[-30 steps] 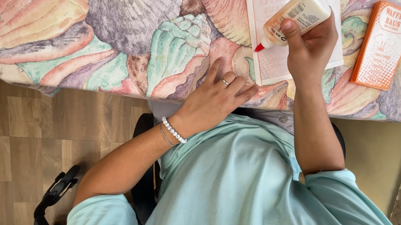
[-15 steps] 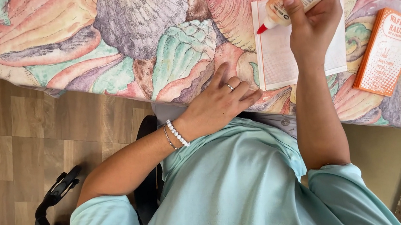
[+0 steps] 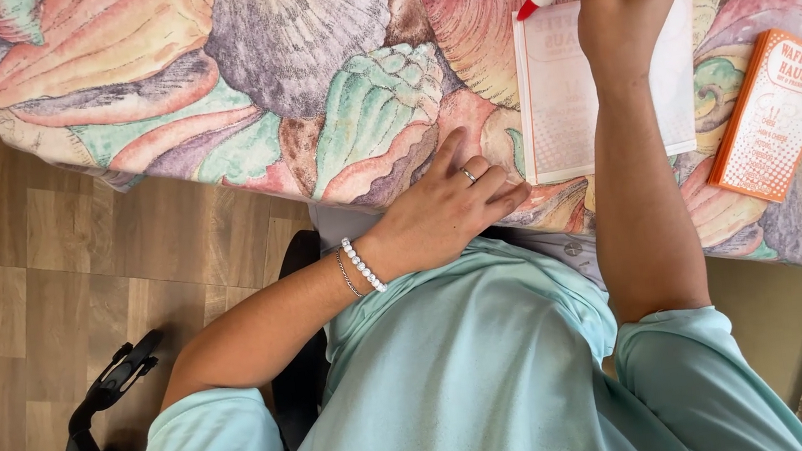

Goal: Applying glue to paper bag templates and folding them to assemble the bags.

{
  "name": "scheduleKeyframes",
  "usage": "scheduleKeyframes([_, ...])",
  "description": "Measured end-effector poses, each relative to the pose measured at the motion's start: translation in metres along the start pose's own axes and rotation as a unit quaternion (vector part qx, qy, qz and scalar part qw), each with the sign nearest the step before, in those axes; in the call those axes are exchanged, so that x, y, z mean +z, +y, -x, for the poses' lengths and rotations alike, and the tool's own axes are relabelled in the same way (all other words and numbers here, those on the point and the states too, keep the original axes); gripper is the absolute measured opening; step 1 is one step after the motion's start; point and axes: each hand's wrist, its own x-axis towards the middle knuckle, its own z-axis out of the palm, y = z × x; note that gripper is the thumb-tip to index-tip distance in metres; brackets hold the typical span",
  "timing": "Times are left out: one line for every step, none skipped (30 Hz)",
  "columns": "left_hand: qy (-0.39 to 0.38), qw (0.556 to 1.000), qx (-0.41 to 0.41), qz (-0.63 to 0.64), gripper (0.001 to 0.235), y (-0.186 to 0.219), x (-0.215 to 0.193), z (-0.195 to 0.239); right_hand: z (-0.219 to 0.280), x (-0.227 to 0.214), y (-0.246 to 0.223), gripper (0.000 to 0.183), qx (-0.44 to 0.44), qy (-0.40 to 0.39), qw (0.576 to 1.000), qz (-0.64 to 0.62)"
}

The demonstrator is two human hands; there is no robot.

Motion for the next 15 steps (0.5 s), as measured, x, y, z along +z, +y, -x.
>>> scheduleKeyframes([0.000,1.000,-0.001,-0.002,0.046,0.000,-0.001,0.000,-0.002,0.001,-0.001,0.034,-0.002,0.000,1.000,-0.001])
scheduleKeyframes([0.000,1.000,-0.003,0.009,0.045,0.000,-0.002,0.000,-0.004,0.002,-0.002,0.032,-0.002,-0.001,1.000,-0.012])
scheduleKeyframes([0.000,1.000,-0.005,0.020,0.044,0.000,-0.003,-0.001,-0.006,0.003,-0.003,0.031,-0.002,-0.001,1.000,-0.022])
scheduleKeyframes([0.000,1.000,-0.005,0.019,0.044,0.000,-0.003,0.000,-0.008,0.000,-0.002,0.031,-0.003,-0.001,1.000,-0.023])
scheduleKeyframes([0.002,1.000,-0.003,0.020,0.045,0.000,-0.004,0.000,-0.009,-0.003,0.000,0.025,-0.007,0.020,0.998,-0.057])
scheduleKeyframes([0.005,1.000,-0.001,0.020,0.046,-0.001,-0.004,0.000,-0.012,-0.005,0.001,0.023,-0.011,0.041,0.995,-0.092])
scheduleKeyframes([0.005,1.000,-0.001,0.017,0.046,-0.002,-0.007,0.000,-0.009,-0.017,-0.002,0.023,-0.013,0.042,0.995,-0.093])
scheduleKeyframes([-0.013,1.000,0.008,0.017,0.055,-0.002,-0.009,0.000,-0.007,-0.030,-0.005,0.019,0.019,0.056,0.982,-0.179])
scheduleKeyframes([-0.030,0.999,0.016,0.018,0.070,-0.002,-0.012,-0.001,-0.004,-0.044,-0.008,0.019,0.051,0.068,0.961,-0.264])
scheduleKeyframes([-0.030,0.999,0.019,0.016,0.070,-0.003,-0.011,0.001,0.005,-0.064,-0.007,0.019,0.050,0.071,0.961,-0.264])
scheduleKeyframes([-0.019,0.999,0.028,0.041,0.082,-0.003,-0.010,0.003,0.013,-0.085,-0.006,0.023,0.081,0.127,0.951,-0.271])
scheduleKeyframes([-0.007,0.997,0.040,0.064,0.095,-0.005,-0.009,0.002,0.020,-0.107,-0.004,0.027,0.110,0.184,0.936,-0.278])
scheduleKeyframes([-0.007,0.997,0.047,0.060,0.095,-0.007,-0.013,-0.001,0.032,-0.126,-0.009,0.027,0.106,0.190,0.936,-0.277])
scheduleKeyframes([0.045,0.991,0.031,0.120,0.082,-0.007,-0.016,-0.006,0.045,-0.148,-0.015,0.016,0.133,0.194,0.923,-0.303])
scheduleKeyframes([0.096,0.979,0.016,0.181,0.071,-0.007,-0.019,-0.010,0.059,-0.169,-0.020,0.009,0.159,0.198,0.909,-0.329])
